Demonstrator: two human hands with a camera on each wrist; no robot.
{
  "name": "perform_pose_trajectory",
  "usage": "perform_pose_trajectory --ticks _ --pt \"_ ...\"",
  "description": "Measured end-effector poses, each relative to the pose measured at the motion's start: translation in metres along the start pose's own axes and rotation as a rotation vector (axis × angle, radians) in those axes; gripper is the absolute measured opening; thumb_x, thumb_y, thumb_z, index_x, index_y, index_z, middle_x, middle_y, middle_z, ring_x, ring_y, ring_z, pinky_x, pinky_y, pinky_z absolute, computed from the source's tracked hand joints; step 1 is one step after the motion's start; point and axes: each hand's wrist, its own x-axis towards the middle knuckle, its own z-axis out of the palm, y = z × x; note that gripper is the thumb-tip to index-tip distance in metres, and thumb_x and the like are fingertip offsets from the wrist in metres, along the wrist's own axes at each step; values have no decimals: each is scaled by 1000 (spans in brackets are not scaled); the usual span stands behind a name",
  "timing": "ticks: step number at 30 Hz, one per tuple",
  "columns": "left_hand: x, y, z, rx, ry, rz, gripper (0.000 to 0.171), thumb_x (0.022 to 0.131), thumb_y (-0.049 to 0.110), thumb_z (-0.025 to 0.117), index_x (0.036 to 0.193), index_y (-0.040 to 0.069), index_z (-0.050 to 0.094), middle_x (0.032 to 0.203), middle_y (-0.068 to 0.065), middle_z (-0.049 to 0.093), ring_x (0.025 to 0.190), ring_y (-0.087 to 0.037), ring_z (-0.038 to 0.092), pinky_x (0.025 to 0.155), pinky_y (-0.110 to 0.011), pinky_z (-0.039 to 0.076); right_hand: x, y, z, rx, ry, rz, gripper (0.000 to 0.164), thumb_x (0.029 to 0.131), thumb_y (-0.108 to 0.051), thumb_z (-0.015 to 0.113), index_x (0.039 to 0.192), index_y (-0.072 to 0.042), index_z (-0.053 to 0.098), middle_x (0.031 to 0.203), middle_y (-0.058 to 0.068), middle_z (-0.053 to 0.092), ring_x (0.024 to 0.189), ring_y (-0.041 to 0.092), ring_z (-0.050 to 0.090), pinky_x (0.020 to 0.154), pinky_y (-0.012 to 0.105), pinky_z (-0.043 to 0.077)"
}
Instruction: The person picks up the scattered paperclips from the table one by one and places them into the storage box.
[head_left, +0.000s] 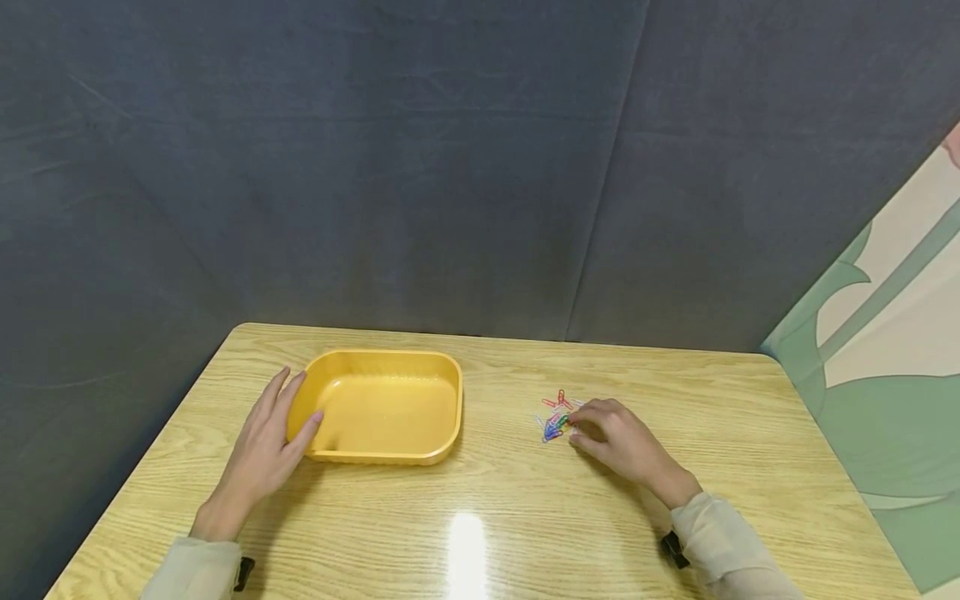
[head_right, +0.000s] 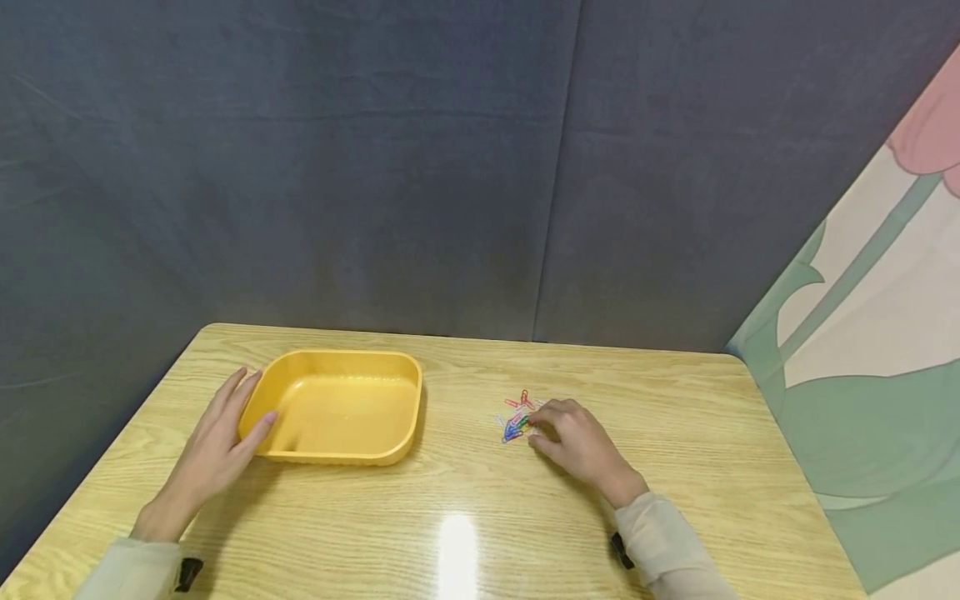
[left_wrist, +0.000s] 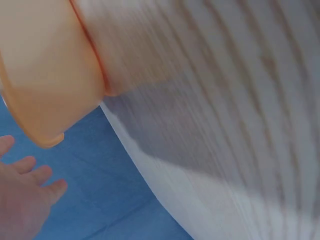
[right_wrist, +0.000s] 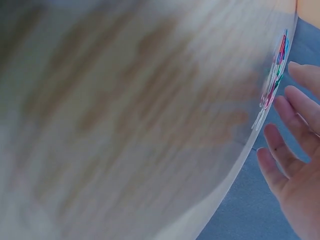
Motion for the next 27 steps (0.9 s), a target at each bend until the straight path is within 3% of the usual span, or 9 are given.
perform_pose_trajectory --ticks 22,27 --pt "-8 -11 2 -65 -89 -82 65 104 34 52 156 4 27 158 -28 24 138 -53 32 98 -73 34 1 -1 1 -17 -70 7 19 89 -16 74 104 -6 76 102 3 71 98 25 65 84 45 55" --pt "-9 -13 -2 -100 -131 -85 67 104 35 52 156 2 26 159 -28 22 139 -53 32 100 -73 33 2 0 2 -17 -60 -23 14 88 -13 75 101 -7 77 96 1 71 90 19 65 77 36 55"
